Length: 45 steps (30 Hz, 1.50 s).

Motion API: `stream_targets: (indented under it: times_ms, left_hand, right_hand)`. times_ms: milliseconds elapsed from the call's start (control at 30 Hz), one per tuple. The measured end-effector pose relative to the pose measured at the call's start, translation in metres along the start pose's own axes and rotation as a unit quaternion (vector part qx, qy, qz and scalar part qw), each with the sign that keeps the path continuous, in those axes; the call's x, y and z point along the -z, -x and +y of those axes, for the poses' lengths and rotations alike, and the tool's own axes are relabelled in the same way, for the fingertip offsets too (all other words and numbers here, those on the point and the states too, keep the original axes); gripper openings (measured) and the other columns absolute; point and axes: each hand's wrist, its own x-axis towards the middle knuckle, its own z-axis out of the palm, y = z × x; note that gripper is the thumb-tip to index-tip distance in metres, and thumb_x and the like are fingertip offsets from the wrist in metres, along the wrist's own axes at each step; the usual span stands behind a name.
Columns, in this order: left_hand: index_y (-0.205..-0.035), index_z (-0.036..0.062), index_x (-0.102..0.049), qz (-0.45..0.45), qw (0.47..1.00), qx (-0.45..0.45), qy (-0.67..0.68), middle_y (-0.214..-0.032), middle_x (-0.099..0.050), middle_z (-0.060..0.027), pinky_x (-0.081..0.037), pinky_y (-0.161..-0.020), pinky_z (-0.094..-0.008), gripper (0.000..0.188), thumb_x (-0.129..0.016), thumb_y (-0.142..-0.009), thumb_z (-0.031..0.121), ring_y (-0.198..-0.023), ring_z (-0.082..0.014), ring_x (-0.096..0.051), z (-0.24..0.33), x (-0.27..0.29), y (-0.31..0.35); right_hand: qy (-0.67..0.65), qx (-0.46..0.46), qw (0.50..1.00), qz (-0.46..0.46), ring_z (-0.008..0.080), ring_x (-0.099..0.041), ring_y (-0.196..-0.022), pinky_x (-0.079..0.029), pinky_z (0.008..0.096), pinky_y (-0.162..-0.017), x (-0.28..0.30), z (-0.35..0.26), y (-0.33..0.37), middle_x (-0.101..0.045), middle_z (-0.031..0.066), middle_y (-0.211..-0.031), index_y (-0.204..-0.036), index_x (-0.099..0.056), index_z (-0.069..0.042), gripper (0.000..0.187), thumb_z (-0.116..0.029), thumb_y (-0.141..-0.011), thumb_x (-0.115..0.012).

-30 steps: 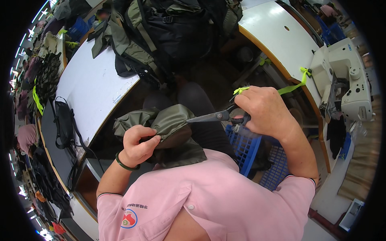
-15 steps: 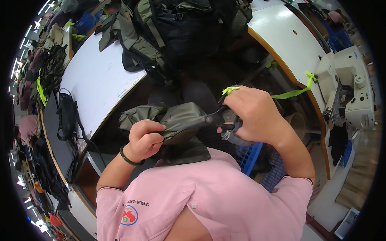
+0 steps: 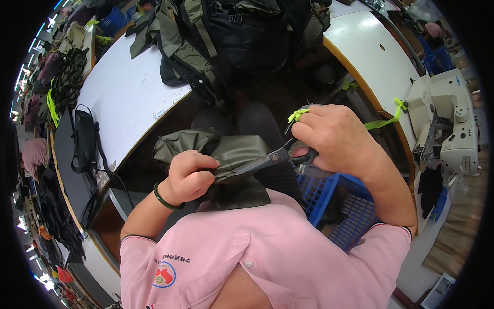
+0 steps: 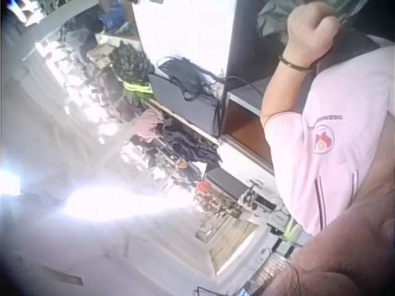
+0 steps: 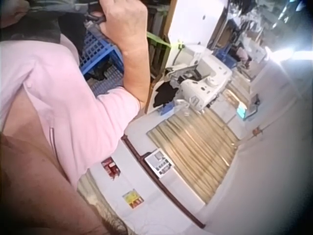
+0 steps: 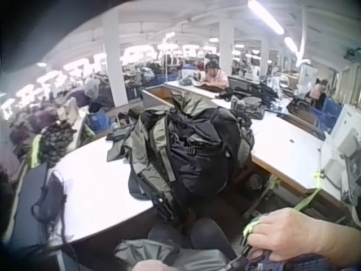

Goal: Trim excess fabric or loose threads from a manufactured textile product using scissors.

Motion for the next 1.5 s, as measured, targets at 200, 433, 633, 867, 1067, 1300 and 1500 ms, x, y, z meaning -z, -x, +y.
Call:
stream_targets:
  times_ms: [200, 433, 633, 867, 1067, 1300, 1500]
  left_hand:
    - [-0.080, 0.0053, -0.058, -0.014, 1.000, -0.009, -0.005, -0.091, -0.064, -0.0120, -0.047, -0.053, -0.0314, 0.015, -0.067, -0.069, 0.007, -0.065, -0.0220, -0.059, 0.001, 0.001, -0.003]
    - [-0.080, 0.0047, -0.057, -0.015, 1.000, -0.020, -0.004, -0.090, -0.064, -0.0123, -0.047, -0.053, -0.0309, 0.014, -0.066, -0.070, 0.008, -0.065, -0.0214, -0.060, 0.001, 0.000, -0.005]
    - [-0.080, 0.0045, -0.057, -0.014, 1.000, -0.021, -0.007, -0.089, -0.064, -0.0120, -0.048, -0.053, -0.0311, 0.013, -0.066, -0.070, 0.008, -0.065, -0.0212, -0.060, 0.000, -0.002, -0.006]
    - [-0.080, 0.0052, -0.057, -0.004, 1.000, 0.005, 0.001, -0.089, -0.062, -0.0101, -0.048, -0.055, -0.0311, 0.019, -0.069, -0.066, 0.001, -0.065, -0.0231, -0.061, 0.001, -0.002, -0.006]
    - [-0.089, 0.0049, -0.059, -0.042, 0.878, 0.361, 0.311, -0.089, -0.055, 0.0006, -0.041, -0.060, -0.0220, 0.021, -0.077, -0.079, 0.002, -0.068, -0.0044, -0.047, 0.004, -0.002, -0.020]
    - [-0.095, 0.0038, -0.064, -0.105, 0.704, 0.488, 0.506, -0.089, -0.061, 0.0019, -0.046, -0.070, -0.0196, 0.022, -0.078, -0.078, 0.000, -0.078, -0.0043, -0.056, -0.007, 0.010, -0.026]
    - [-0.095, 0.0044, -0.064, -0.077, 0.589, 0.557, 0.581, -0.086, -0.063, 0.0017, -0.049, -0.073, -0.0187, 0.026, -0.080, -0.076, -0.003, -0.078, -0.0045, -0.059, -0.014, 0.005, -0.020]
  right_hand:
    - [-0.035, 0.003, 0.999, -0.016, 0.0288, -0.062, -0.075, -0.050, 0.0387, -0.064, -0.006, 0.002, 0.000, -0.060, 0.0083, -0.075, -0.078, -0.057, -0.007, 0.025, -0.013, -0.064, -0.077]
    - [-0.041, 0.005, 0.999, -0.023, 0.0284, -0.063, -0.077, -0.051, 0.0387, -0.065, -0.007, 0.001, -0.003, -0.060, 0.0082, -0.076, -0.077, -0.059, -0.007, 0.022, -0.011, -0.063, -0.076]
    - [-0.037, 0.004, 0.999, -0.031, 0.0283, -0.064, -0.076, -0.051, 0.0386, -0.065, -0.008, 0.000, -0.003, -0.061, 0.0087, -0.076, -0.078, -0.060, -0.007, 0.023, -0.011, -0.063, -0.077]
    - [-0.129, -0.040, 0.990, -0.044, 0.0307, -0.063, -0.075, -0.049, 0.0383, -0.063, -0.006, -0.003, -0.005, -0.061, 0.0112, -0.077, -0.081, -0.061, -0.004, 0.033, -0.019, -0.064, -0.084]
    - [-0.341, -0.059, 0.934, 0.083, 0.0216, -0.059, -0.071, -0.046, 0.0304, -0.063, -0.050, -0.029, -0.025, -0.061, 0.0076, -0.078, -0.086, -0.056, -0.001, 0.038, -0.015, -0.070, -0.088]
    - [-0.538, -0.221, 0.813, 0.000, 0.0087, -0.057, -0.065, -0.045, 0.0236, -0.060, -0.054, -0.024, -0.035, -0.061, 0.0015, -0.076, -0.086, -0.058, -0.004, 0.023, -0.004, -0.076, -0.079]
    - [-0.160, -0.089, 0.976, 0.114, 0.0317, -0.062, -0.074, -0.050, 0.0384, -0.064, -0.041, -0.004, -0.024, -0.062, 0.0129, -0.080, -0.086, -0.060, -0.002, 0.029, -0.010, -0.068, -0.081]
